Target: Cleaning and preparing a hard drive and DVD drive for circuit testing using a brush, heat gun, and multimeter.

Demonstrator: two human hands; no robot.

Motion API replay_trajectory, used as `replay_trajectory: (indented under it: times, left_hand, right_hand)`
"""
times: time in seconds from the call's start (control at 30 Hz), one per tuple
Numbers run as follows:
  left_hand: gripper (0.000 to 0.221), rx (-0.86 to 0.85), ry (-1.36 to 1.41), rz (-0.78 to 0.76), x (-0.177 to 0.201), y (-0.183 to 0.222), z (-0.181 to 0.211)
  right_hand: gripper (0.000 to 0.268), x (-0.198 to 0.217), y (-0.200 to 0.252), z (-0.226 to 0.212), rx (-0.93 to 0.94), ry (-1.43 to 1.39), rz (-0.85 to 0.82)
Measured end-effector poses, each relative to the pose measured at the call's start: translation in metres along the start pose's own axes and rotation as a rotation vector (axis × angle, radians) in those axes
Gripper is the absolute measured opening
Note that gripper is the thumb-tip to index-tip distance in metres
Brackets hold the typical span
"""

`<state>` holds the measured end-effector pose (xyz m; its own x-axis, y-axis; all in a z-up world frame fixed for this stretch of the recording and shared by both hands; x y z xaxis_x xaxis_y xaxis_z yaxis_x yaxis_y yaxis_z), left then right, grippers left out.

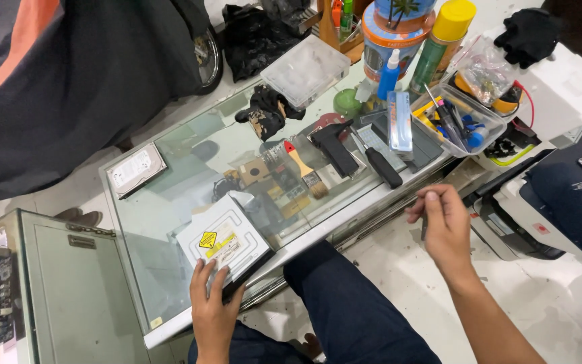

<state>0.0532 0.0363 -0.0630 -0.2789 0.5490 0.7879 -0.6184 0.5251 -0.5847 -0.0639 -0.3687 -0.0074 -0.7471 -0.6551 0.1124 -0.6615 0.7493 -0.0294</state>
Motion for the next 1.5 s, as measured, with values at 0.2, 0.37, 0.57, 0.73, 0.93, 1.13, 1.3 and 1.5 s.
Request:
replay_trajectory:
  times: [0.2, 0.37, 0.57, 0.73, 0.93, 1.13, 1.3, 1.5]
  left_hand:
    - [0.054, 0.005, 0.078, 0.037, -0.003, 0.006, -0.01]
    - [0.054, 0.004, 0.144, 0.086, -0.012, 0.013, -0.018]
    - [0.055, 0.022, 0.135, 0.103, -0.016, 0.016, -0.018]
    - [0.05, 0.023, 0.143, 0.119, -0.013, 0.012, -0.014]
    - [0.053, 0.091, 0.106, 0.079, -0.021, 0.024, -0.019]
    - [0.06, 0.092, 0.125, 0.1, -0.014, 0.017, -0.017]
    - [0.086, 0.276, 0.223, 0.07, -0.004, 0.009, -0.013]
    - [0.111, 0.519, 0.403, -0.057, 0.023, -0.006, -0.004]
  right_hand:
    - [0.019, 0.019, -0.052, -0.003, 0.016, -0.015, 0.136]
    - [0.02, 0.037, -0.135, -0.008, 0.003, 0.232, 0.16]
    - [0.02, 0.018, -0.241, 0.009, 0.047, 0.717, 0.007]
    - [0.026, -0.015, -0.291, 0.034, 0.121, 0.925, -0.068]
    - [0.029, -0.026, -0.285, 0.025, 0.162, 0.938, -0.093]
    - [0.033, 0.018, -0.219, 0.022, 0.451, 0.651, 0.107]
    - [0.025, -0.012, -0.063, 0.018, 0.346, 0.473, -0.051]
    - [0.041, -0.111, 0.059, 0.019, 0.352, 0.441, -0.482]
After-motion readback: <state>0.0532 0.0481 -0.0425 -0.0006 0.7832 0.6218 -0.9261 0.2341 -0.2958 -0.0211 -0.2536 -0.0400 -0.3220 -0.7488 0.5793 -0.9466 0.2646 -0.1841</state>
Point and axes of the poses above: each hand's wrist, its own y-axis away from the middle knuckle, its own x-axis out of the back of the hand, z = x × y, the point moved 1 cm from there along -y, towards the middle knuckle, and after that the axes turned 6 degrees about -x, right-handed, at the moved point
